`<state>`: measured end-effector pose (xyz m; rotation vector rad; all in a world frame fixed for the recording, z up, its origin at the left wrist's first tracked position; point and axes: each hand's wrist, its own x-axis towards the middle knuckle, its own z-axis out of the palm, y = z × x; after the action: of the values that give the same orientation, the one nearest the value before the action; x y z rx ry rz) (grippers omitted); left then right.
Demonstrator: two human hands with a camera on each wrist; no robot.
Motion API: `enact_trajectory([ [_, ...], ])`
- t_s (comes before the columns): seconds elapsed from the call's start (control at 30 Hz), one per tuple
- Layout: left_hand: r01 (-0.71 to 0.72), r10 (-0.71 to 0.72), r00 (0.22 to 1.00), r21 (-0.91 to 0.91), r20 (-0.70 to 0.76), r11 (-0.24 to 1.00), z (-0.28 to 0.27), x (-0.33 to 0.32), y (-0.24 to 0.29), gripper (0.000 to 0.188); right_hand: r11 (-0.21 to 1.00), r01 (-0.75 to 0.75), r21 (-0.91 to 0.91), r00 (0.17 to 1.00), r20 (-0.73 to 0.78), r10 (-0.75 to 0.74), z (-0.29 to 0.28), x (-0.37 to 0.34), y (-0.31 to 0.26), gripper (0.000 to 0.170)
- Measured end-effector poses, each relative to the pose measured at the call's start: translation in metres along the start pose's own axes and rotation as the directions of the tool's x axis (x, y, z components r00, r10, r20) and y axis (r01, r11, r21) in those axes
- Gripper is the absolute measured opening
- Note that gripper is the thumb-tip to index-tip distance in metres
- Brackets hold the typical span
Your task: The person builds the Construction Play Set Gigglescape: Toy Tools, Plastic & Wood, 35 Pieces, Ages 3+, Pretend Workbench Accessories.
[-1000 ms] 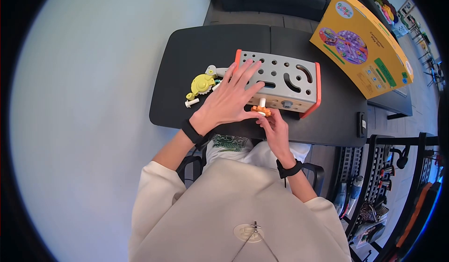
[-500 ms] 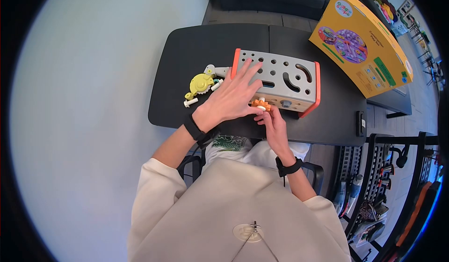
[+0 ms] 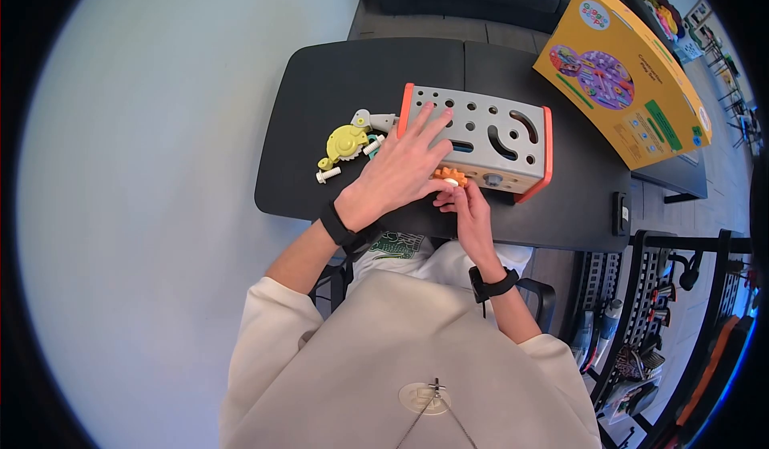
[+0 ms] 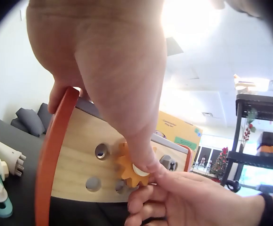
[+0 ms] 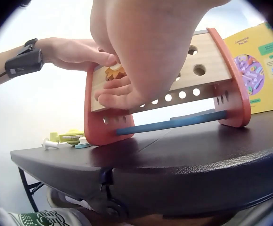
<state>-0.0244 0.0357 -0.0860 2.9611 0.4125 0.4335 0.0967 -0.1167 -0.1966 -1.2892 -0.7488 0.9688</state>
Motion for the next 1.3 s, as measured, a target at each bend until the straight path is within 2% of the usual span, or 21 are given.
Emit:
enact_trajectory([
  [0.23,0.024,-0.022,0.998,0.037,-0.051,0.999,0.008,-0.002,0.002,0.051,0.995,-0.009,-0.104,0.998,-0.060,0.003,-0.002,0.001,-0.009,0.030],
  [0.33,0.036,-0.034,0.995,0.016,-0.098,0.999,0.013,-0.004,0.001,0.052,0.993,-0.087,-0.079,0.995,-0.059,0.083,-0.006,0.003,-0.011,0.032],
  [0.43,0.046,-0.056,0.994,-0.105,-0.094,0.993,0.008,-0.007,0.001,0.056,0.970,-0.132,-0.205,0.991,-0.059,0.122,-0.010,-0.007,-0.027,0.031],
  [0.5,0.048,-0.064,0.995,-0.198,-0.080,0.979,0.005,-0.013,-0.001,0.060,0.907,-0.070,-0.415,0.997,-0.042,0.057,-0.012,-0.021,-0.044,0.020],
  [0.53,0.103,-0.168,0.978,-0.409,-0.125,0.907,0.005,-0.018,-0.004,0.062,0.905,-0.068,-0.420,0.998,-0.041,0.056,-0.015,-0.028,-0.049,0.020],
  [0.57,0.136,-0.276,0.950,-0.603,-0.145,0.786,0.007,-0.024,-0.005,0.065,0.827,0.121,-0.550,0.981,-0.058,-0.183,-0.020,-0.035,-0.052,0.015],
  [0.6,0.136,-0.279,0.948,-0.604,-0.149,0.786,0.010,-0.032,-0.009,0.065,0.689,0.284,-0.667,0.910,-0.038,-0.412,-0.027,-0.040,-0.055,0.012],
  [0.63,0.195,-0.401,0.904,-0.689,-0.150,0.698,0.017,-0.040,-0.013,0.067,0.630,0.339,-0.699,0.871,-0.020,-0.491,-0.040,-0.042,-0.057,0.018],
  [0.67,0.240,-0.516,0.846,-0.768,-0.134,0.594,0.025,-0.047,-0.017,0.068,0.555,0.316,-0.769,0.840,-0.045,-0.541,-0.048,-0.041,-0.063,0.024],
  [0.7,0.241,-0.518,0.845,-0.769,-0.134,0.592,0.034,-0.054,-0.019,0.068,0.477,0.284,-0.832,0.805,-0.064,-0.590,-0.054,-0.040,-0.069,0.030],
  [0.77,0.328,-0.597,0.795,-0.905,0.109,0.272,0.052,-0.066,-0.023,0.074,0.492,0.231,-0.839,0.799,-0.125,-0.588,-0.067,-0.031,-0.076,0.040],
  [0.8,0.339,-0.554,0.819,-0.904,0.148,0.260,0.061,-0.071,-0.024,0.076,0.507,0.178,-0.844,0.787,-0.188,-0.588,-0.071,-0.026,-0.078,0.049],
  [0.83,0.346,-0.545,0.807,-0.930,0.227,0.126,0.052,-0.070,-0.010,0.078,0.504,0.184,-0.844,0.786,-0.181,-0.591,-0.073,-0.023,-0.078,0.049],
  [0.93,0.368,-0.440,0.858,-0.914,0.263,0.172,0.076,-0.078,-0.005,0.079,0.496,0.184,-0.849,0.817,-0.148,-0.557,-0.074,-0.015,-0.073,0.063],
  [0.97,0.368,-0.447,0.864,-0.895,0.230,0.251,0.082,-0.079,-0.001,0.083,0.509,0.175,-0.843,0.838,-0.144,-0.526,-0.072,-0.015,-0.070,0.066],
  [1.07,0.450,-0.490,0.831,-0.835,0.263,0.317,0.085,-0.079,0.008,0.086,0.576,0.139,-0.806,0.895,-0.146,-0.421,-0.067,-0.015,-0.069,0.070],
  [1.1,0.432,-0.503,0.835,-0.830,0.222,0.352,0.089,-0.080,0.008,0.082,0.624,0.102,-0.775,0.924,-0.158,-0.348,-0.067,-0.015,-0.068,0.071],
  [1.17,0.418,-0.521,0.835,-0.820,0.177,0.391,0.081,-0.083,0.004,0.080,0.589,0.134,-0.797,0.909,-0.138,-0.394,-0.071,-0.011,-0.066,0.069],
  [1.23,0.455,-0.500,0.835,-0.800,0.231,0.390,0.067,-0.087,-0.010,0.071,0.605,0.155,-0.781,0.908,-0.128,-0.398,-0.078,-0.007,-0.066,0.067],
  [1.27,0.455,-0.573,0.805,-0.780,0.155,0.429,0.066,-0.088,-0.012,0.058,0.605,0.162,-0.780,0.910,-0.119,-0.398,-0.082,-0.005,-0.064,0.065],
  [1.3,0.456,-0.578,0.802,-0.778,0.149,0.432,0.065,-0.091,-0.017,0.058,0.606,0.170,-0.777,0.909,-0.113,-0.401,-0.083,-0.005,-0.063,0.065],
])
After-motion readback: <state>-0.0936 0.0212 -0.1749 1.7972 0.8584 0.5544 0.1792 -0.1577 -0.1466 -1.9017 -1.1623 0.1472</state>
